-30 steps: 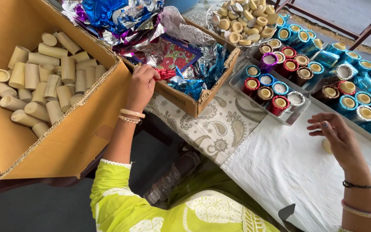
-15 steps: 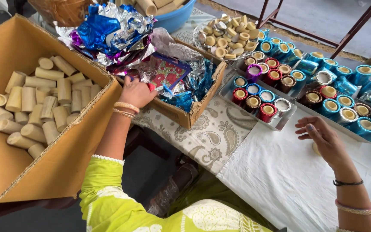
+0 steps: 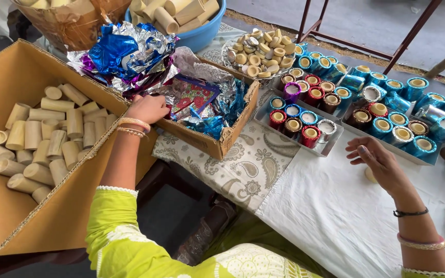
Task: Wrapping small cylindrical objects in decorative foil.
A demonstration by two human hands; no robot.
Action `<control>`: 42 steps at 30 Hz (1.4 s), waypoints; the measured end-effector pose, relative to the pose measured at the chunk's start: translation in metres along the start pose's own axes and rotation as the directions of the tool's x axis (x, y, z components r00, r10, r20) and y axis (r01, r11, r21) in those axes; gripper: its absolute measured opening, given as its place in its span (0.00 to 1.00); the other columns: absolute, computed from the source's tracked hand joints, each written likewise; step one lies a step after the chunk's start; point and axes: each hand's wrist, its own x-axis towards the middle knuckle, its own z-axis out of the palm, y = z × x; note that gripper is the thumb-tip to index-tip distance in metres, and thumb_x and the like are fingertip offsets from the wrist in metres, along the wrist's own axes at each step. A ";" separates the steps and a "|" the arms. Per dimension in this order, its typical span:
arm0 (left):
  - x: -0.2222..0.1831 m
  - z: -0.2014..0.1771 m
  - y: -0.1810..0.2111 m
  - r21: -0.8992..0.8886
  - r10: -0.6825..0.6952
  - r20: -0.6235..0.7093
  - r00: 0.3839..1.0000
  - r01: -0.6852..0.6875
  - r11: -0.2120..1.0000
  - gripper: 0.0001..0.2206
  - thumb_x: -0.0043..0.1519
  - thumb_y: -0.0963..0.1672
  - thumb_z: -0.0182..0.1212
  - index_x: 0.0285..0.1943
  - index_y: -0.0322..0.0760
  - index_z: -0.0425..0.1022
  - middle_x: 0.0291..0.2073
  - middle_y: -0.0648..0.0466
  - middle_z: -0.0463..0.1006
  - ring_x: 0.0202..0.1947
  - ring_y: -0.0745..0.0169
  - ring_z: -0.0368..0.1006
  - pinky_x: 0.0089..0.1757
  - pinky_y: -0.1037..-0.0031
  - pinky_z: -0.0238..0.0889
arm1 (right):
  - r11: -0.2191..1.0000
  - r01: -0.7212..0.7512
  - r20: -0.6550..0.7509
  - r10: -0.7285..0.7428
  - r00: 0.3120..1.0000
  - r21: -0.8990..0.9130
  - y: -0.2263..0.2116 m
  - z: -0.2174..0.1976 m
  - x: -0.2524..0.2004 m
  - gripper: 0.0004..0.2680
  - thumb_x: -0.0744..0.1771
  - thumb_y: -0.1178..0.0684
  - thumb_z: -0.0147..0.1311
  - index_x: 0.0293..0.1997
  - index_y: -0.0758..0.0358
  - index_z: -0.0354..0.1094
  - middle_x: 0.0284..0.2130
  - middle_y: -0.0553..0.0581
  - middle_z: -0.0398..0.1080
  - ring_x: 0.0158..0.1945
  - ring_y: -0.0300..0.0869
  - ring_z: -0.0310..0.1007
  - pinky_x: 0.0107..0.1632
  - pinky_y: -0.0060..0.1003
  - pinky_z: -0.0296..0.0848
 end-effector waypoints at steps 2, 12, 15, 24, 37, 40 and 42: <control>-0.002 -0.002 0.001 -0.076 0.047 -0.092 0.995 -0.054 0.996 0.16 0.62 0.51 0.54 0.43 0.38 0.81 0.41 0.42 0.84 0.46 0.40 0.77 0.62 0.49 0.54 | 1.000 0.005 -0.009 -0.005 1.000 -0.003 -0.001 -0.002 0.000 0.13 0.72 0.47 0.42 0.57 0.66 0.64 0.49 0.59 0.72 0.50 0.46 0.75 0.51 0.42 0.76; 0.006 -0.041 0.146 -0.183 0.179 -0.378 0.908 -0.263 0.947 0.16 0.66 0.52 0.59 0.39 0.35 0.78 0.36 0.47 0.80 0.35 0.55 0.78 0.39 0.63 0.74 | 1.000 0.028 0.013 -0.028 1.000 -0.004 -0.004 0.002 0.000 0.13 0.72 0.47 0.42 0.56 0.65 0.66 0.49 0.57 0.72 0.50 0.44 0.76 0.51 0.42 0.76; 0.056 -0.007 0.166 -0.106 0.334 -0.361 0.871 -0.395 0.913 0.20 0.61 0.56 0.63 0.40 0.35 0.80 0.37 0.44 0.80 0.41 0.47 0.76 0.42 0.53 0.71 | 0.999 0.029 0.017 -0.028 0.999 -0.021 -0.010 0.003 -0.002 0.13 0.72 0.47 0.42 0.55 0.65 0.67 0.49 0.57 0.72 0.50 0.44 0.76 0.51 0.42 0.77; 0.104 -0.006 0.117 -0.478 0.241 -0.390 0.889 -0.418 0.772 0.11 0.61 0.46 0.65 0.38 0.31 0.76 0.32 0.44 0.79 0.34 0.55 0.75 0.39 0.63 0.69 | 0.995 0.093 -0.027 -0.094 0.995 -0.031 -0.030 -0.012 -0.010 0.11 0.72 0.48 0.43 0.53 0.65 0.67 0.47 0.56 0.73 0.49 0.43 0.76 0.50 0.41 0.77; -0.005 -0.062 0.148 -0.842 0.097 -0.463 0.881 -0.472 0.261 0.09 0.62 0.36 0.55 0.47 0.39 0.63 0.30 0.54 0.78 0.23 0.68 0.75 0.26 0.73 0.65 | 0.994 0.095 0.002 -0.095 0.995 -0.053 -0.022 -0.004 -0.006 0.10 0.71 0.51 0.45 0.54 0.63 0.67 0.47 0.54 0.73 0.48 0.41 0.77 0.49 0.39 0.79; -0.003 -0.051 0.147 -0.748 0.153 -0.434 0.888 -0.450 0.487 0.06 0.65 0.38 0.54 0.48 0.36 0.72 0.34 0.54 0.79 0.28 0.65 0.77 0.30 0.68 0.70 | 0.994 0.094 0.005 -0.094 0.996 -0.056 -0.022 -0.002 -0.006 0.10 0.71 0.51 0.46 0.54 0.64 0.67 0.47 0.54 0.73 0.49 0.42 0.77 0.49 0.39 0.79; 0.004 -0.037 0.142 -0.631 0.208 -0.508 0.836 -0.525 0.572 0.05 0.68 0.41 0.55 0.47 0.37 0.76 0.36 0.53 0.79 0.33 0.65 0.77 0.35 0.68 0.71 | 0.994 0.092 0.008 -0.092 0.996 -0.063 -0.023 0.001 -0.006 0.10 0.71 0.51 0.46 0.54 0.64 0.67 0.47 0.54 0.73 0.49 0.41 0.76 0.49 0.39 0.79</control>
